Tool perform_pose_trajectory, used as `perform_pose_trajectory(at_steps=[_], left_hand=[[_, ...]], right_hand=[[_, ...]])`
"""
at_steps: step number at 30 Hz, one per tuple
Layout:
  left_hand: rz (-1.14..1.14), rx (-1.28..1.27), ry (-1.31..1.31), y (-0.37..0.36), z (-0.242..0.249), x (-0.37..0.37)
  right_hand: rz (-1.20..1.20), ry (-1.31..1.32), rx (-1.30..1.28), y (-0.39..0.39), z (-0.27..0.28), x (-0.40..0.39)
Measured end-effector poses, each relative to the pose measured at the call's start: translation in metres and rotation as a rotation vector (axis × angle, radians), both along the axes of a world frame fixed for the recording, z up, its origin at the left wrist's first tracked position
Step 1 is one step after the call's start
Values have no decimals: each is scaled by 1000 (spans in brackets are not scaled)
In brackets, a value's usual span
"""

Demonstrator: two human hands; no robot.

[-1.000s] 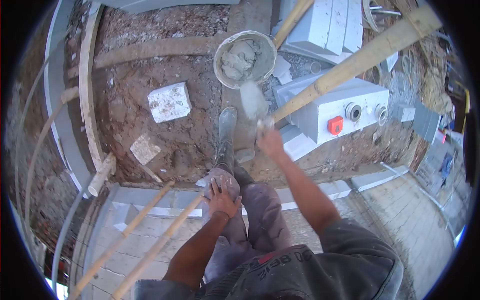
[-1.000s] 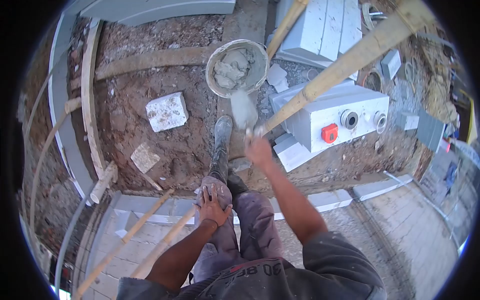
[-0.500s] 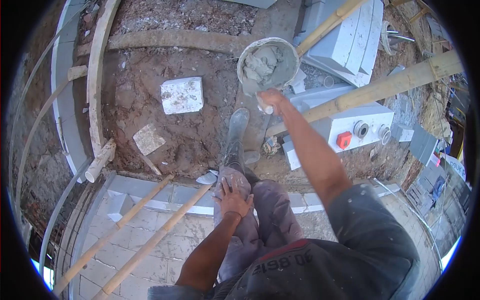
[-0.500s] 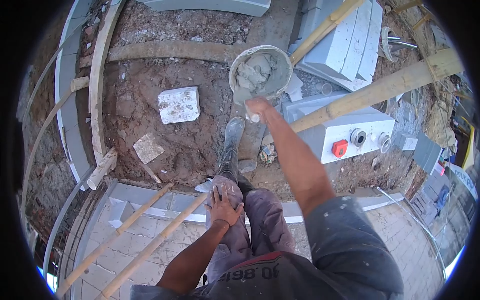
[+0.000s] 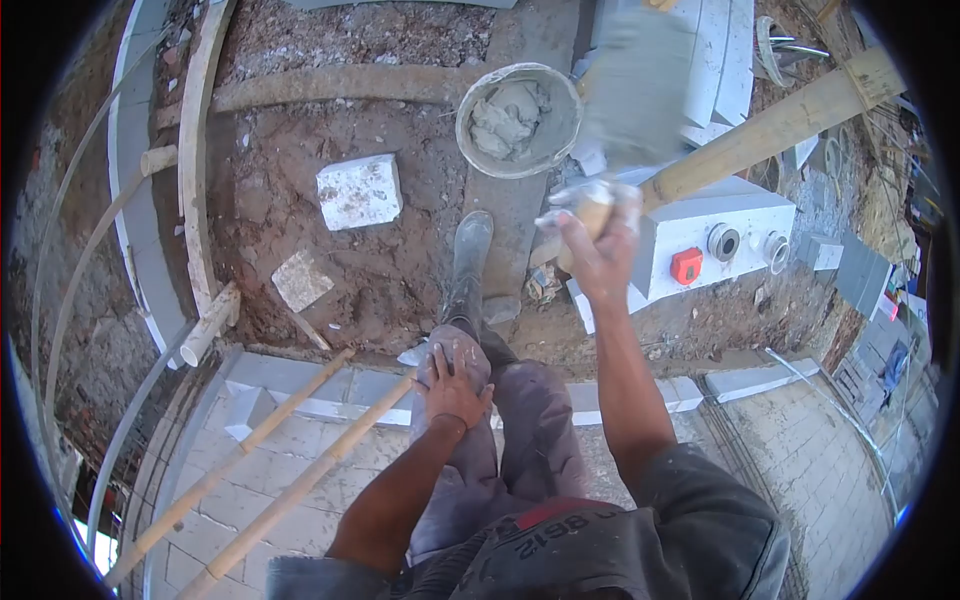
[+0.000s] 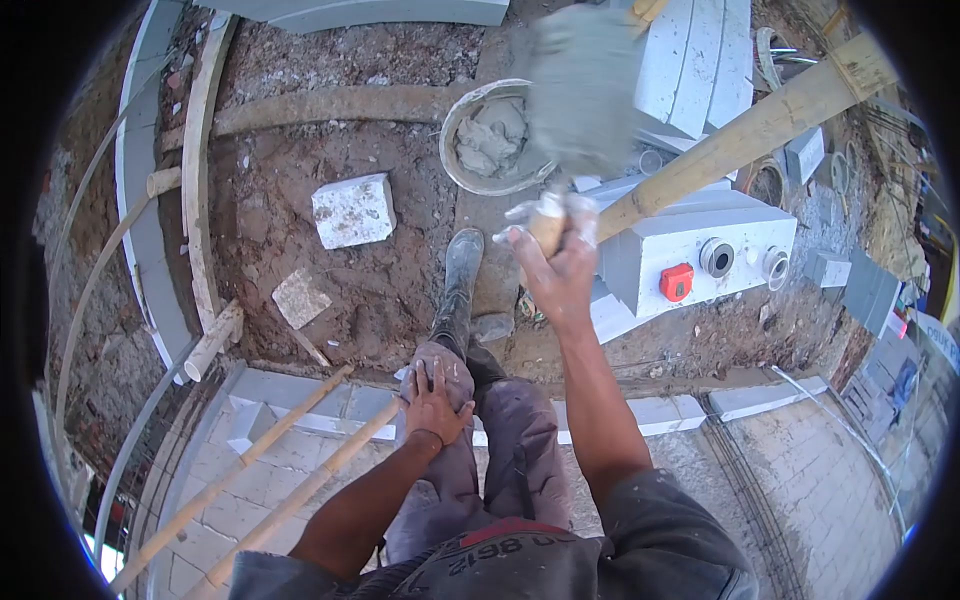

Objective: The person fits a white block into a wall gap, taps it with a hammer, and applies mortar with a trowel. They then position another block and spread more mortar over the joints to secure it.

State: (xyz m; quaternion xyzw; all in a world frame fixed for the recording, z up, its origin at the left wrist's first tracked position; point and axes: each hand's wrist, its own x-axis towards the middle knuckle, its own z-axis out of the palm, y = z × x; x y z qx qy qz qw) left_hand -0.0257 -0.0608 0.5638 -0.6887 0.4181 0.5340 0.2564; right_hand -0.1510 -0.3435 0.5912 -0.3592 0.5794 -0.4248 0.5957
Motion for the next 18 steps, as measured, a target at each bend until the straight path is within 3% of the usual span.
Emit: perform_pose_trajectory(at_steps=[2,3,5,6,8,10,11,14,16,18], left_hand=[[-6,8,-8,1,2,-1],[-27,10,-7,1,2,0],[-49,16,-12,4,0,-2],[-68,21,-11,6,-1,-2],[-88,27,-18,9,-5,1],[-99,43,-11,15,4,-3],[-90,53,-23,8,7,-1],[-72,2,-38,-6,2,0],[-49,-56,-40,0,8,-4],[-75,-87,-57,-3,7,-6]], right_hand=[[3,302,-197,4,22,-4],[1,296,-195,8,12,-5],[-101,548,-484,24,-31,-4],[-145,679,-474,33,-59,0],[51,1125,-379,53,-155,-3],[423,1079,328,68,-253,-12],[288,1035,338,81,-272,-8],[14,857,240,99,-234,11],[130,805,315,107,-168,20],[267,861,323,127,-147,17]])
